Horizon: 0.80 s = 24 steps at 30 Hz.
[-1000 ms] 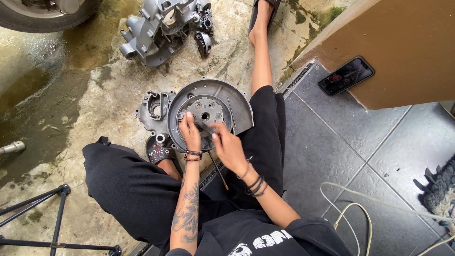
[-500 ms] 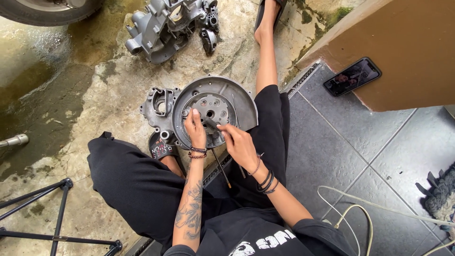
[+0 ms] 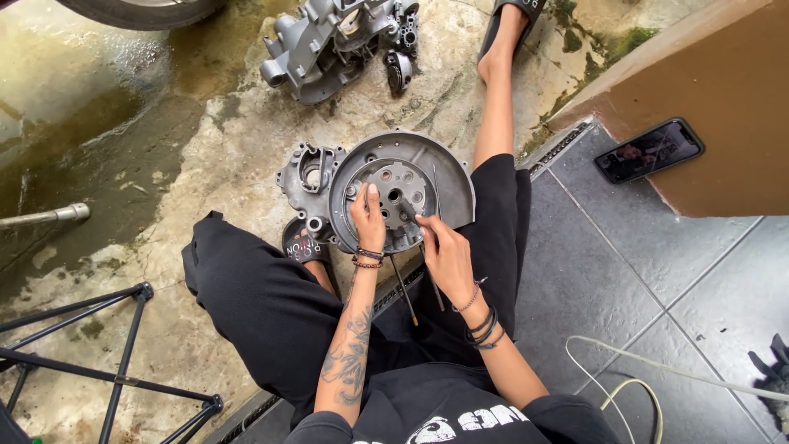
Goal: The person sits on the ground and uses a small metal tool to scrape and clean the surface of a circular metal plate. They then use a small brush to scrub the edges and holes of the plate, removing debris.
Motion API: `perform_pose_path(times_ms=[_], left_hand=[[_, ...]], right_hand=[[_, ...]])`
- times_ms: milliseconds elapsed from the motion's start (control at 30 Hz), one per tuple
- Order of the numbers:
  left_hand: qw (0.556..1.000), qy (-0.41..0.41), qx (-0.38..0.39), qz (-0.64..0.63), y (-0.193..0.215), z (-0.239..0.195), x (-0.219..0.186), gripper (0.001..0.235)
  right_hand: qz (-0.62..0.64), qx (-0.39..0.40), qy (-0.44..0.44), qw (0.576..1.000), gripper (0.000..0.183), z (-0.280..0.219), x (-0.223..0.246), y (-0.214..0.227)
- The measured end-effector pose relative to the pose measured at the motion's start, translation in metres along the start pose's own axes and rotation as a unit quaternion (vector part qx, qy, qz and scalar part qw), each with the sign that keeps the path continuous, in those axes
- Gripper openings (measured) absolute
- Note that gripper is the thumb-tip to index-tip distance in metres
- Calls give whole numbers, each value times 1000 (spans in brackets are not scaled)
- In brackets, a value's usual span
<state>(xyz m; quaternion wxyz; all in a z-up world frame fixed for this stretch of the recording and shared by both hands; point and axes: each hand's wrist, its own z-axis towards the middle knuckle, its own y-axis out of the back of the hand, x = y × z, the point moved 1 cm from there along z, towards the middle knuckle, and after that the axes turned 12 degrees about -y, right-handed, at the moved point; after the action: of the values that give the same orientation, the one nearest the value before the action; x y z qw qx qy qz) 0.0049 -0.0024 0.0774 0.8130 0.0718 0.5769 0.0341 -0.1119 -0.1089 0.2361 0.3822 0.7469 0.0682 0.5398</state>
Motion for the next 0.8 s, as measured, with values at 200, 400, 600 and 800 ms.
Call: perform_pose_path(times_ms=[200, 400, 600, 800], left_hand=[[1000, 2, 11, 2, 1, -1, 10, 47], [1000, -6, 12, -5, 0, -1, 9, 47], [1000, -8, -4, 7, -4, -4, 9, 48], [1000, -3, 6, 12, -3, -3, 8, 50]], right_hand=[[-39, -1, 19, 999, 29, 30, 3, -3], [-45, -18, 39, 998, 31, 43, 15, -9], [-80, -16, 6, 997, 31, 14, 3, -18], [-62, -53, 11, 997, 28, 54, -6, -15]])
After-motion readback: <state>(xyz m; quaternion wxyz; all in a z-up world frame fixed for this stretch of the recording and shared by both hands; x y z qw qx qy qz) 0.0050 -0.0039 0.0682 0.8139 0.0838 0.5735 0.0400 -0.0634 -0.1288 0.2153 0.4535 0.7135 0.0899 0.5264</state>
